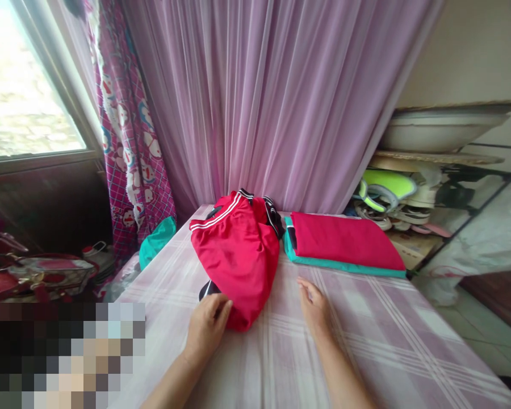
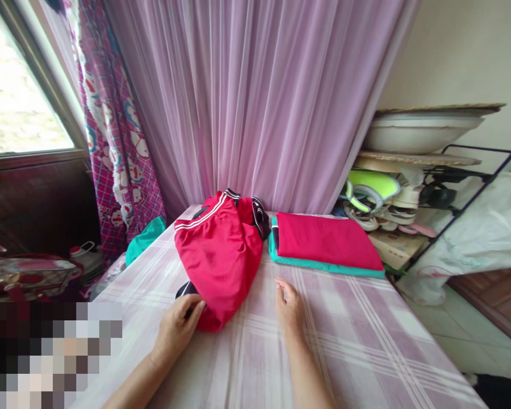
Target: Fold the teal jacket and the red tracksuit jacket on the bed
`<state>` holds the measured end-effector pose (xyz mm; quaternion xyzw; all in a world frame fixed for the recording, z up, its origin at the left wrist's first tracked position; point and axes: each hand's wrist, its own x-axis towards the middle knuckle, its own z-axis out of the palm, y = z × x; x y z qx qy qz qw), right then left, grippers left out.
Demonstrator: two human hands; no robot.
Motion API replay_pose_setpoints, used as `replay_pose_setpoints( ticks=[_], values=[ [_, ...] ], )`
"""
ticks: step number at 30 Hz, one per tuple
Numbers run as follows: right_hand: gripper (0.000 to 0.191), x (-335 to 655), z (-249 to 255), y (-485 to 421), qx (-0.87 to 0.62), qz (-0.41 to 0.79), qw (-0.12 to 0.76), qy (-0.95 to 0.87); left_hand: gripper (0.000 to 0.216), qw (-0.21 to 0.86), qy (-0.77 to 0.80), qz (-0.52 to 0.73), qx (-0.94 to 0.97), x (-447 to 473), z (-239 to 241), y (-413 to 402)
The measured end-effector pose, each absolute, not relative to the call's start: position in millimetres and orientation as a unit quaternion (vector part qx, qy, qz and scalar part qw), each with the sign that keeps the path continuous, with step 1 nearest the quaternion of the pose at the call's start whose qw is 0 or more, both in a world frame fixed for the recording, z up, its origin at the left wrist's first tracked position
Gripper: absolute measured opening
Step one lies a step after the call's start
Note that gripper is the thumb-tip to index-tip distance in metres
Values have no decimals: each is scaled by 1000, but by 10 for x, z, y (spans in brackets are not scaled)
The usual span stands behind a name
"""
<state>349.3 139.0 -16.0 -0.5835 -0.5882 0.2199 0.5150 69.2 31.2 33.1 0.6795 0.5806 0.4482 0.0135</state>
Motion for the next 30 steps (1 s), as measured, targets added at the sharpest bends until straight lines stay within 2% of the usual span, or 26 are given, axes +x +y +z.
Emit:
replay_pose_setpoints(
  ticks=[4, 8, 12, 15, 20, 23, 25, 26, 30],
  values=[
    [44, 3474, -115, 1386, -606, 189, 475, -610, 25, 33, 647, 501, 574, 301, 291, 471],
    [40, 3329, 40, 1358, -623, 138, 432, -638, 31, 111, 707, 554, 426, 98, 200, 588],
    [39, 2833, 359, 1190, -524, 59, 399, -750, 30, 158, 696, 574, 401, 117, 162, 616],
    [37, 2355, 635, 1099, -473, 12, 322, -820, 29, 169, 693, 582, 390, 148, 166, 611],
    [51, 1892, 903, 1263, -519, -13, 183, -835, 29, 174, 690, 586, 387, 162, 188, 600],
    [29, 1843, 861, 1382, -527, -10, 104, -843, 28, 178, 692, 585, 383, 169, 200, 599],
    [14, 1879, 781, 1426, -522, -2, 105, -847, 28, 179, 688, 590, 382, 172, 201, 601],
    [15, 1922, 739, 1443, -521, 5, 125, -844, 28, 180, 686, 593, 381, 172, 198, 602],
    [17, 2371, 612, 1525, -588, 73, 300, -748, 28, 178, 685, 600, 374, 150, 166, 611]
  ],
)
